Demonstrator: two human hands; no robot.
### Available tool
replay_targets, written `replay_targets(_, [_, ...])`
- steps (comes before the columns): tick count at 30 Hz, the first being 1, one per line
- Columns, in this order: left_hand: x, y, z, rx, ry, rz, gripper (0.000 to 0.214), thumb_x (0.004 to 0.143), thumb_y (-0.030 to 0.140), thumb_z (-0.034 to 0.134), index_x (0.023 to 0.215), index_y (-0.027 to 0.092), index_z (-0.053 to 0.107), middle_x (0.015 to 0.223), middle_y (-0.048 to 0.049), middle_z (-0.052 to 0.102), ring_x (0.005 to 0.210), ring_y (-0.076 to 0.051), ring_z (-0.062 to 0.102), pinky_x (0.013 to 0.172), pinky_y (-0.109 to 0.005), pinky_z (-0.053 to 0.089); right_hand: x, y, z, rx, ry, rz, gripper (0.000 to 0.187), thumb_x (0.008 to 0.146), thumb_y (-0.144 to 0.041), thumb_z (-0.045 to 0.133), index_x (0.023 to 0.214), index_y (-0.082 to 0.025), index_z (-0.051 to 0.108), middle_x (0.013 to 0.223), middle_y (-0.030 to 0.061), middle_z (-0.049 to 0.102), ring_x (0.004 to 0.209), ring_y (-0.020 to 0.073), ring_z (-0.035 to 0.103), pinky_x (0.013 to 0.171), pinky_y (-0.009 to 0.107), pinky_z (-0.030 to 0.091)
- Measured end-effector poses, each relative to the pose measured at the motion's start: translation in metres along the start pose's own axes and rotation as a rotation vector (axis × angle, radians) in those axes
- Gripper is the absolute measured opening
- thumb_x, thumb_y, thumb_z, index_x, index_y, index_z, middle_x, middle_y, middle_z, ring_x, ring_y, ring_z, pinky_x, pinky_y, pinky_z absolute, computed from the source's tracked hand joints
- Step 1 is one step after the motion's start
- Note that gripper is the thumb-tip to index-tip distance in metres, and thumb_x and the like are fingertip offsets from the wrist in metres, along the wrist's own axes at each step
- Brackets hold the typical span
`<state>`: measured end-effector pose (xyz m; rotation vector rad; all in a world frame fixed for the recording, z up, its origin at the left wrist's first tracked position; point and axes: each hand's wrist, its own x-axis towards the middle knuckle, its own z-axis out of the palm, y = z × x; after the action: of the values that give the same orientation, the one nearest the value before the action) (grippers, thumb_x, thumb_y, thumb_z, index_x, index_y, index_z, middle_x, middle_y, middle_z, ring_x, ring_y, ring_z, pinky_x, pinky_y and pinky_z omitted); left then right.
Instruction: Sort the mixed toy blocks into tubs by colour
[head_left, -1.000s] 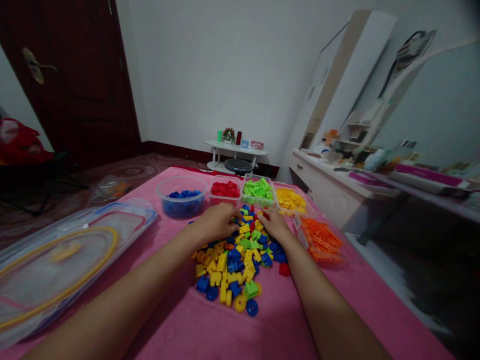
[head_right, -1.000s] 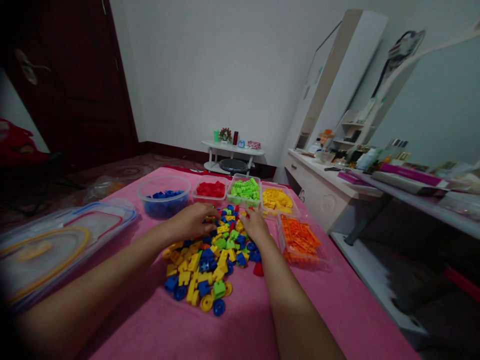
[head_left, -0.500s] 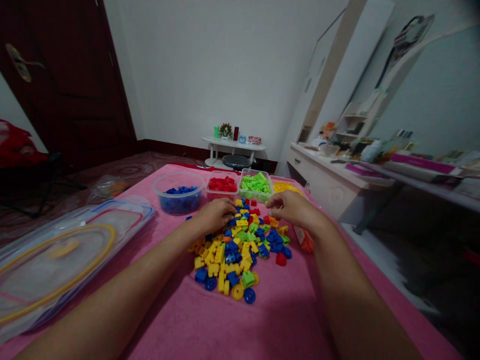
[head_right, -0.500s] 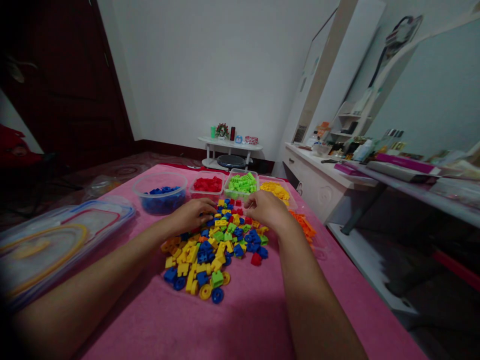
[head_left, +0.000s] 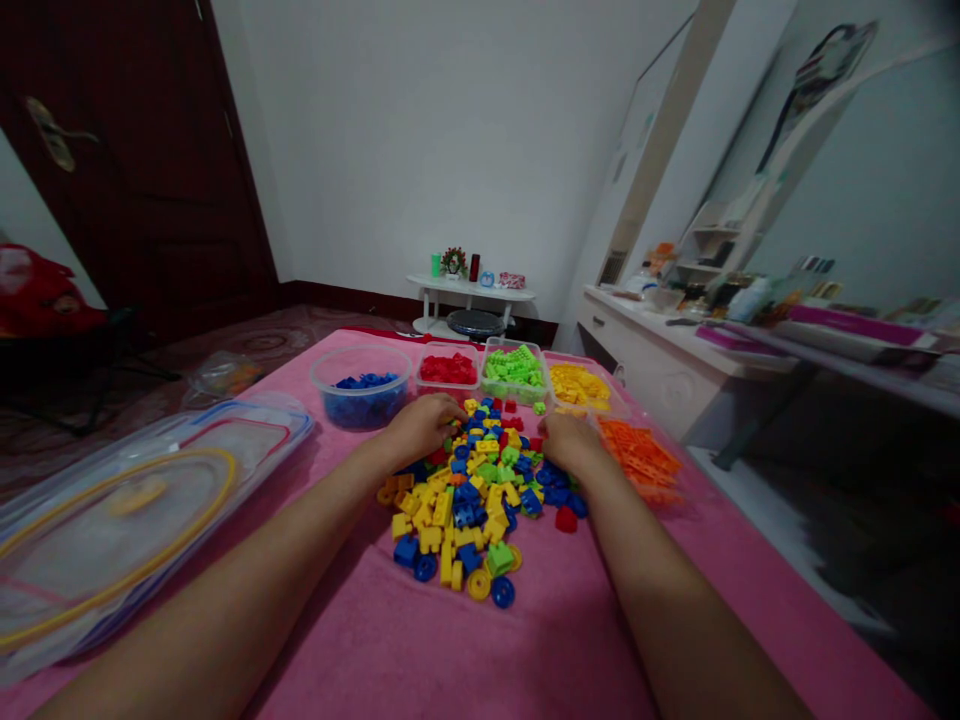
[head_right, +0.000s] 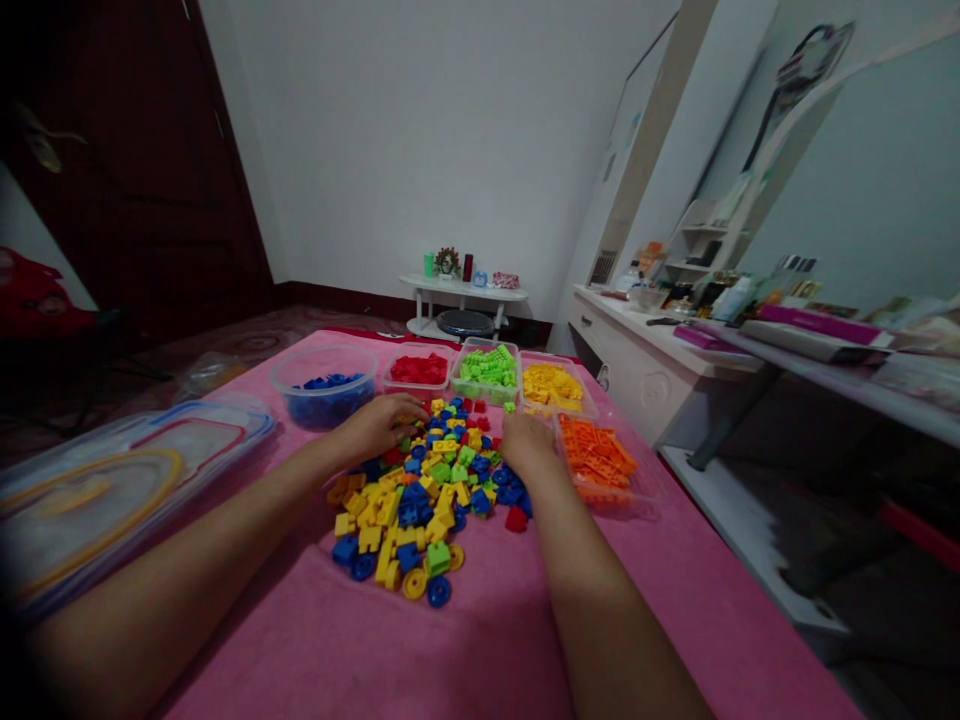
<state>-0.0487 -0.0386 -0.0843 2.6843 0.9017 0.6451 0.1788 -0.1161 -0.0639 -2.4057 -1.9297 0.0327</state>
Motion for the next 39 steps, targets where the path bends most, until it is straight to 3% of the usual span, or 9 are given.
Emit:
replay_targets(3, [0.001,0.001,-0.003,-0.007,0.008,0.008,0.028,0.074,0.014,0.056,0.097,0.019,0.071,0.105,-0.0069,0.067,0.098,-0.019,0.059,0.089,-0.029,0.043,0.000,0.000,-0.004,0.015,0.042,0.004,0.025,0.069,-0.013,0.059,0.092,-0.017,0.069,0.097,0.0151,0.069,0.090,0.0257,0.064,0.069,0.031,0.046])
replay_targets(8, [0.000,0.012,-0.027,-0.065,0.051,-0.060,0.020,0.070,0.015,0.058,0.082,0.019,0.073,0.084,-0.0047,0.071,0.076,-0.016,0.062,0.071,-0.024,0.046,0.002,0.000,-0.014,0.241,0.103,-0.080,0.021,0.067,-0.041,0.067,0.070,-0.021,0.070,0.073,0.0048,0.070,0.070,0.0186,0.063,0.057,0.025,0.040])
replay_targets(10, [-0.003,0.020,-0.038,-0.175,-0.085,-0.069,0.015,0.068,0.016,0.061,0.076,0.019,0.073,0.072,-0.0029,0.070,0.063,-0.015,0.060,0.060,-0.022,0.044,0.001,-0.003,-0.018,0.350,0.107,-0.148,0.024,0.068,-0.045,0.066,0.067,-0.021,0.070,0.067,0.0027,0.068,0.065,0.0165,0.061,0.055,0.025,0.038])
replay_targets(13, [-0.009,0.034,-0.047,-0.301,-0.436,-0.078,0.013,0.064,0.017,0.065,0.074,0.021,0.073,0.067,-0.0009,0.070,0.058,-0.013,0.060,0.054,-0.020,0.041,-0.001,-0.010,-0.025,0.470,0.137,-0.234,0.021,0.069,-0.040,0.065,0.066,-0.020,0.071,0.065,0.0014,0.067,0.062,0.0146,0.059,0.054,0.023,0.037])
replay_targets(16, [-0.012,0.050,-0.046,-0.150,-0.610,-0.066,0.019,0.060,0.018,0.069,0.077,0.021,0.074,0.070,-0.0004,0.071,0.057,-0.013,0.058,0.051,-0.019,0.038,-0.004,-0.013,-0.032,0.608,0.116,-0.295,0.020,0.070,-0.034,0.063,0.069,-0.016,0.071,0.064,0.0023,0.066,0.060,0.0137,0.057,0.053,0.023,0.037])
replay_targets(22, [-0.013,0.061,-0.039,0.226,-0.411,-0.037,0.012,0.064,0.019,0.060,0.059,0.017,0.071,0.055,-0.0021,0.063,0.047,-0.010,0.047,0.045,-0.023,0.026,-0.006,-0.015,-0.032,0.775,0.028,-0.398,0.021,0.071,-0.031,0.062,0.074,-0.012,0.071,0.069,0.0039,0.067,0.061,0.0131,0.056,0.054,0.023,0.040])
replay_targets(28, [-0.009,0.046,-0.048,-0.136,-0.417,-0.090,0.018,0.066,0.023,0.058,0.073,0.015,0.073,0.064,-0.0019,0.067,0.055,-0.010,0.053,0.050,-0.019,0.034,-0.008,-0.021,-0.027,0.746,-0.039,-0.449,0.016,0.071,-0.024,0.062,0.078,-0.012,0.071,0.074,0.0053,0.068,0.065,0.0139,0.058,0.058,0.024,0.043])
replay_targets(34, [-0.007,0.047,-0.062,-0.515,-0.300,-0.193,0.018,0.067,0.027,0.061,0.072,0.011,0.069,0.061,-0.0006,0.061,0.055,-0.008,0.048,0.052,-0.019,0.036,-0.021,-0.035,-0.034,0.744,-0.175,-0.580,0.028,0.070,-0.031,0.067,0.092,-0.015,0.070,0.071,0.0010,0.065,0.061,0.0112,0.053,0.052,0.022,0.037])
replay_targets(39, [-0.003,0.051,-0.052,-0.674,-0.158,-0.253,0.023,0.068,0.034,0.064,0.071,0.012,0.068,0.057,0.0017,0.056,0.050,-0.006,0.040,0.048,-0.019,0.030,-0.024,-0.043,-0.035,0.764,-0.056,-0.639,0.017,0.075,-0.029,0.063,0.082,-0.015,0.069,0.072,-0.0001,0.063,0.062,0.0101,0.052,0.054,0.021,0.035])
